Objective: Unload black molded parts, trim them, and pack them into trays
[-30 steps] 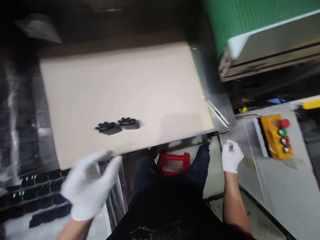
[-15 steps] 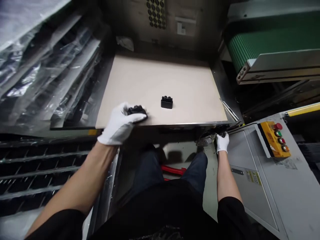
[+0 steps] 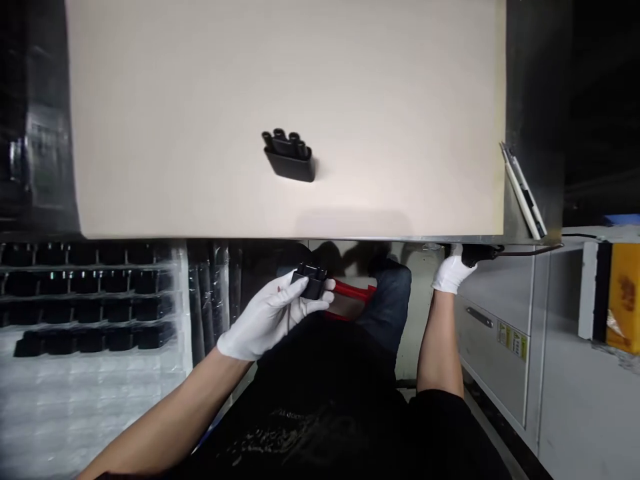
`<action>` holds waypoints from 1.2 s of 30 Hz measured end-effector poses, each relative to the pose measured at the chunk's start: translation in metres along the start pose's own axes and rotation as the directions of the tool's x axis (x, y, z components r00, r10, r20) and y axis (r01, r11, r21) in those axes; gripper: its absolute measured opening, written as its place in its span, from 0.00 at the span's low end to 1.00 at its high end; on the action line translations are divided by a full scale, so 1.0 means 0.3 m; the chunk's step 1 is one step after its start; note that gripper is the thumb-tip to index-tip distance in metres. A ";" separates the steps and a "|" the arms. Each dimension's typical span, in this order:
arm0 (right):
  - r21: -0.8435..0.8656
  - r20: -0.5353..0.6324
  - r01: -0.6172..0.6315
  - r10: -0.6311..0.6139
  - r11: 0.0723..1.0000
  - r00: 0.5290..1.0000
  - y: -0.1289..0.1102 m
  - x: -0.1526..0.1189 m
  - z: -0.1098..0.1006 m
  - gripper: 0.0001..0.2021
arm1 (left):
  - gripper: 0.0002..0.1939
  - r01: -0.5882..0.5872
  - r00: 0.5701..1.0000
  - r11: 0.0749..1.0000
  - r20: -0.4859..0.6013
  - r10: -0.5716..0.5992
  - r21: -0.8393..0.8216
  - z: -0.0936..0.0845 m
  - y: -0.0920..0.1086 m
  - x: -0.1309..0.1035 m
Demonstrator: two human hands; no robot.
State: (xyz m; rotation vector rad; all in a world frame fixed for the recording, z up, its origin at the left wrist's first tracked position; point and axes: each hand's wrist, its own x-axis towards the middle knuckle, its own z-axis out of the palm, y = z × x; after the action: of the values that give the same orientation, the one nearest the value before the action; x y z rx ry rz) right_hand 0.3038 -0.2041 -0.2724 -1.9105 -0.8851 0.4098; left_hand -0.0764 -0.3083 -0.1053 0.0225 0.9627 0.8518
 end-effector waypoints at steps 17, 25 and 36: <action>-0.297 0.681 0.159 0.092 0.941 0.726 -0.183 -0.538 -0.527 0.21 | 0.27 -0.272 0.956 0.887 -0.002 0.294 0.373 -0.110 -0.265 0.125; -0.701 0.705 0.595 0.260 0.393 0.660 -0.153 -0.804 -0.585 0.24 | 0.12 -0.116 0.874 0.145 0.031 0.485 0.983 -0.316 -0.345 0.157; -0.499 0.859 0.533 0.310 0.683 0.407 -0.315 -0.720 -0.432 0.20 | 0.29 -0.305 0.952 0.483 0.252 0.172 0.821 -0.498 -0.293 0.096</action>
State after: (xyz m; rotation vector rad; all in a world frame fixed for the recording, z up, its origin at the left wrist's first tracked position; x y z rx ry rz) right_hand 0.1971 -0.4159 -0.1453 -2.2355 -2.2414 1.2698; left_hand -0.1218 -0.4008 -0.2478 1.1099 1.1867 0.5249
